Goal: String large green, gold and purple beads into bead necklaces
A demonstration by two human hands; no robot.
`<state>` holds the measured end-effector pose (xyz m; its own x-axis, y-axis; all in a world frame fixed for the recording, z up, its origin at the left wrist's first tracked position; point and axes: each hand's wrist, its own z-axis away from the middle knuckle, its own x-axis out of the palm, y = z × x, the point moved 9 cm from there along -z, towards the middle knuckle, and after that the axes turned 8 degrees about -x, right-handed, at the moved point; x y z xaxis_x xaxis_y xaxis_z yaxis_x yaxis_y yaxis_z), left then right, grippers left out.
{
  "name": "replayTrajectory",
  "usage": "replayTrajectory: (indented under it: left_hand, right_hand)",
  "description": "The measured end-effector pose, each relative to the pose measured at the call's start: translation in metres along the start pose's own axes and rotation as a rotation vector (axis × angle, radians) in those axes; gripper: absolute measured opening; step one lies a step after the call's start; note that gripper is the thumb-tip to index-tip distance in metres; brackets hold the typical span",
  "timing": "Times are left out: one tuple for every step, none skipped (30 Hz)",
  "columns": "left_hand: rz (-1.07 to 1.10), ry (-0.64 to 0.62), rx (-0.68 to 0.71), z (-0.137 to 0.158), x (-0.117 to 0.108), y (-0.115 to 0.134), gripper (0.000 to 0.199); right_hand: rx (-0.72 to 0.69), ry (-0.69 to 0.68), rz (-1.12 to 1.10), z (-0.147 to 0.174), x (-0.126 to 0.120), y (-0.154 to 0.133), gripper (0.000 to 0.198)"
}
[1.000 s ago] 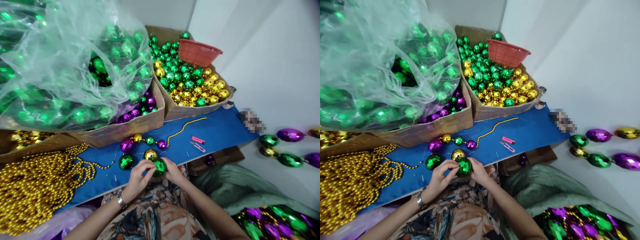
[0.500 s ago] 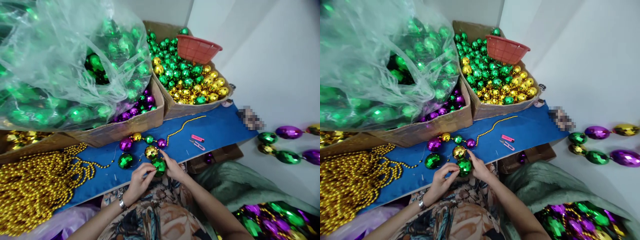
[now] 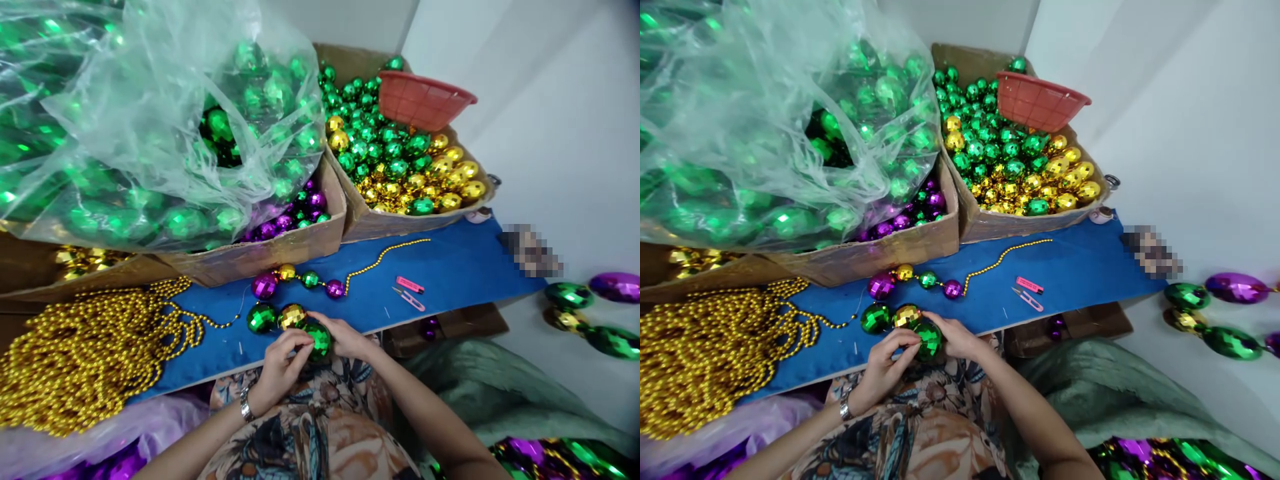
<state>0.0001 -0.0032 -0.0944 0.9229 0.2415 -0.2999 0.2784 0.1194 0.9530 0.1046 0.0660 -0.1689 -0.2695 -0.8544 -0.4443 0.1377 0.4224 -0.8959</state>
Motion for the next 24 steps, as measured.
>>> replayTrajectory:
  left_hand:
    - [-0.017,0.005,0.011,0.003,-0.002,0.0,0.013]
    - [-0.038,0.01,0.026,0.005,-0.003,-0.001,0.013]
    - [-0.062,0.013,0.041,0.006,-0.005,0.0,0.012]
    - [-0.088,0.016,0.055,0.007,-0.007,0.0,0.012]
    - [-0.115,0.021,0.068,0.006,-0.009,0.001,0.011]
    - [-0.143,0.03,0.081,0.005,-0.011,0.002,0.01]
    - [-0.171,0.043,0.098,0.002,-0.014,0.005,0.01]
    - [-0.194,0.056,0.124,-0.002,-0.017,0.008,0.01]
    - [-0.212,0.071,0.16,-0.006,-0.019,0.014,0.01]
    - [-0.225,0.082,0.205,-0.011,-0.021,0.021,0.01]
    - [-0.235,0.086,0.254,-0.016,-0.022,0.029,0.012]
    - [-0.242,0.082,0.299,-0.02,-0.021,0.036,0.013]
    - [-0.25,0.075,0.338,-0.025,-0.02,0.044,0.015]
    - [-0.256,0.069,0.369,-0.029,-0.018,0.05,0.016]
    - [-0.261,0.063,0.389,-0.032,-0.016,0.056,0.017]
    - [-0.265,0.055,0.399,-0.036,-0.014,0.062,0.016]
    - [-0.264,0.052,0.403,-0.038,-0.013,0.067,0.015]
    - [-0.256,0.056,0.402,-0.04,-0.013,0.072,0.014]
    - [-0.237,0.067,0.395,-0.042,-0.015,0.077,0.013]
    - [-0.208,0.091,0.385,-0.044,-0.019,0.082,0.012]
    - [-0.172,0.124,0.373,-0.046,-0.025,0.086,0.012]
    - [-0.133,0.156,0.364,-0.047,-0.032,0.089,0.013]
    - [-0.098,0.178,0.355,-0.048,-0.038,0.091,0.013]
    - [-0.068,0.182,0.344,-0.049,-0.042,0.091,0.014]
  right_hand:
    - [-0.001,-0.013,-0.005,-0.002,0.005,0.0,0.094]
    - [-0.005,-0.025,-0.008,-0.003,0.009,0.0,0.094]
    - [-0.009,-0.03,-0.009,-0.005,0.013,0.001,0.093]
    - [-0.014,-0.025,-0.006,-0.006,0.015,0.003,0.092]
    - [-0.017,-0.006,0.007,-0.007,0.015,0.005,0.09]
    - [-0.018,0.023,0.03,-0.008,0.013,0.008,0.088]
    - [-0.012,0.058,0.066,-0.007,0.008,0.011,0.086]
    - [0.003,0.092,0.116,-0.006,0.002,0.013,0.084]
    - [0.025,0.123,0.175,-0.004,-0.006,0.015,0.082]
    - [0.046,0.15,0.238,-0.001,-0.015,0.014,0.078]
    - [0.061,0.188,0.294,0.001,-0.025,0.01,0.072]
    - [0.065,0.25,0.336,0.005,-0.037,0.002,0.066]
    - [0.057,0.33,0.363,0.008,-0.05,-0.009,0.059]
    - [0.034,0.413,0.373,0.011,-0.061,-0.023,0.052]
    - [-0.002,0.486,0.37,0.012,-0.069,-0.038,0.047]
    - [-0.044,0.521,0.361,0.012,-0.072,-0.051,0.043]
    - [-0.09,0.525,0.353,0.009,-0.07,-0.063,0.04]
    - [-0.133,0.507,0.346,0.005,-0.065,-0.072,0.036]
    - [-0.165,0.493,0.339,0.001,-0.059,-0.076,0.031]
    - [-0.183,0.493,0.324,-0.002,-0.053,-0.077,0.027]
    - [-0.19,0.506,0.299,-0.003,-0.049,-0.075,0.025]
    - [-0.19,0.526,0.267,-0.004,-0.047,-0.071,0.025]
    - [-0.189,0.542,0.235,-0.003,-0.046,-0.067,0.025]
    - [-0.186,0.55,0.207,-0.002,-0.047,-0.064,0.026]
